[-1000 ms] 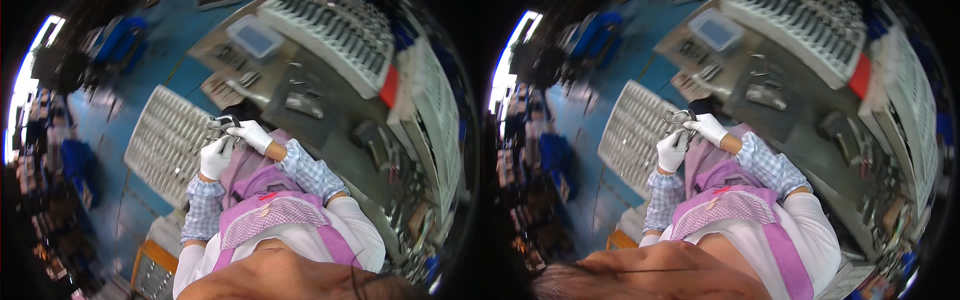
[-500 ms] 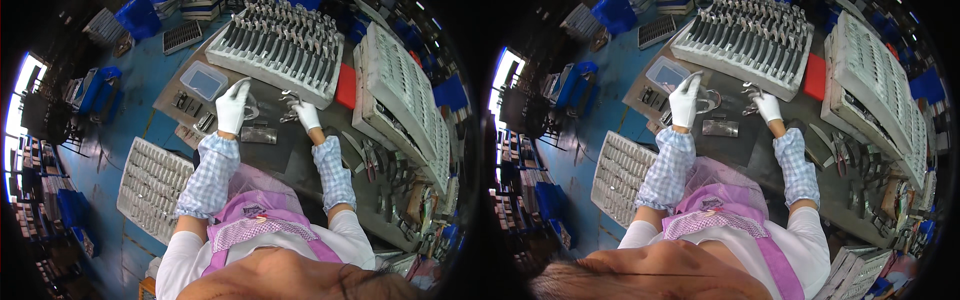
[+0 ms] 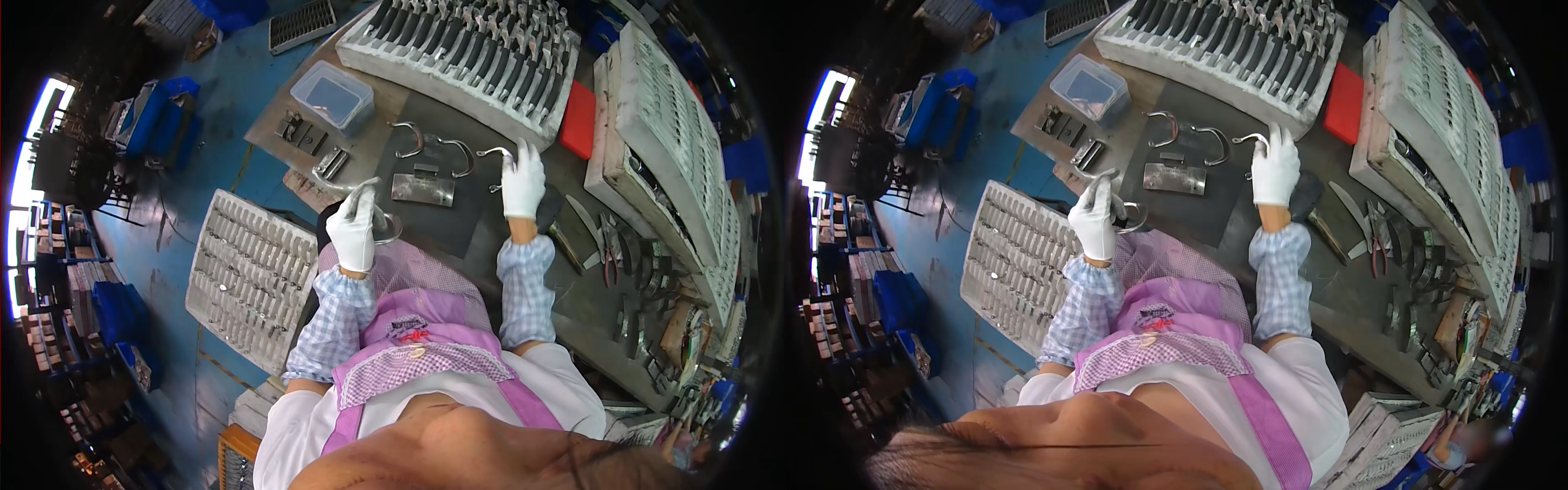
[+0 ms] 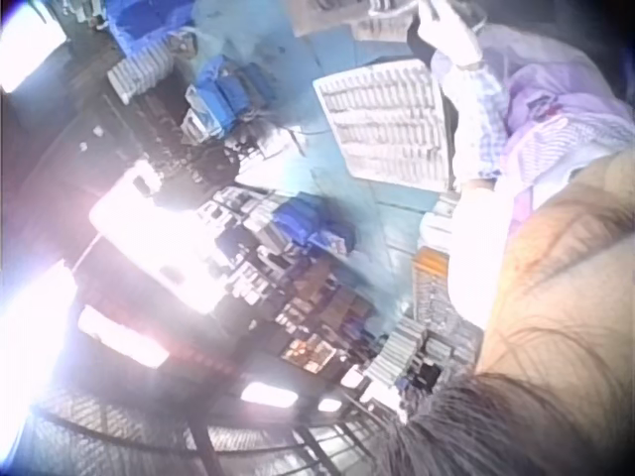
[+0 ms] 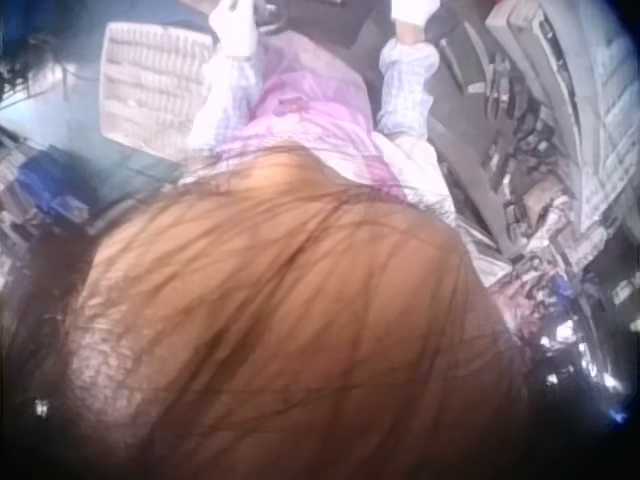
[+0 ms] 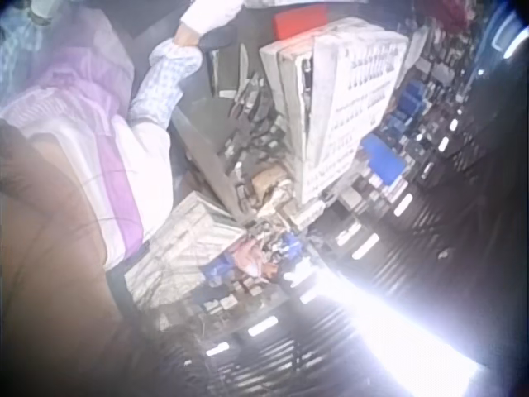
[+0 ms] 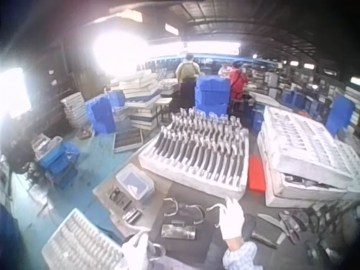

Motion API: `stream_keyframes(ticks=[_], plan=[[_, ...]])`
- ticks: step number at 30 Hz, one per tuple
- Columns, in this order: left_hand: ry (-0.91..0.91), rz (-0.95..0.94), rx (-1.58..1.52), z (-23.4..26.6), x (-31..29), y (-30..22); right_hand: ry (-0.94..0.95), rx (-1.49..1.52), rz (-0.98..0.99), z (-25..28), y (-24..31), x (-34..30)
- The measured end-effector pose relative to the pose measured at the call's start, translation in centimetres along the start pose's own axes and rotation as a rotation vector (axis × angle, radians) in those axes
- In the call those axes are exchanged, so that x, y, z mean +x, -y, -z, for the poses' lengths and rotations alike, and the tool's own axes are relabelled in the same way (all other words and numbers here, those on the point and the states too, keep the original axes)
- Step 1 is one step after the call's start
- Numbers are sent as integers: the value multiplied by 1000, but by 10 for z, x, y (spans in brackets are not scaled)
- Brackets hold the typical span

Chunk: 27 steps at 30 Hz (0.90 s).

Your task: The recorder is assembling small curved metal parts onto a base component at a workstation in a fabrication facility.

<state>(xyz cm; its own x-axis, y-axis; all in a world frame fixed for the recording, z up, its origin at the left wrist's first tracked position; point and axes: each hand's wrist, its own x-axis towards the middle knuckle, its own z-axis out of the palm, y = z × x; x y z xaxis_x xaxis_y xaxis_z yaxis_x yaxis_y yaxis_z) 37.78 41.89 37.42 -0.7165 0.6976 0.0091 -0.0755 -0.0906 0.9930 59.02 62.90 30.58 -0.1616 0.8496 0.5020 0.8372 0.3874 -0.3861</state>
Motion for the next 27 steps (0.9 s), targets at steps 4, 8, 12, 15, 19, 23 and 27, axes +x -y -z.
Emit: stream_keyframes(ticks=[4, 8, 12, 15, 19, 23, 27], plan=[[18, -372, 328, -9, -15, 6, 739, 1048, -489, 46, 65, -72], [566, -802, 679, -19, -29, 57, 944, 1318, -462, 3, 65, -147], [551, -666, 660, 5, -40, 89, 833, 777, -212, 0, 78, -119], [302, -365, 563, 23, -42, 103, 808, 604, -164, 16, 90, -71], [88, -8, 342, 25, -10, 112, 616, 856, -292, -9, 90, -63], [24, -152, 407, 9, 36, 111, 409, 396, 93, -22, 84, -65], [99, -193, 610, -8, 43, 127, 351, 665, 11, -24, 76, -64]])
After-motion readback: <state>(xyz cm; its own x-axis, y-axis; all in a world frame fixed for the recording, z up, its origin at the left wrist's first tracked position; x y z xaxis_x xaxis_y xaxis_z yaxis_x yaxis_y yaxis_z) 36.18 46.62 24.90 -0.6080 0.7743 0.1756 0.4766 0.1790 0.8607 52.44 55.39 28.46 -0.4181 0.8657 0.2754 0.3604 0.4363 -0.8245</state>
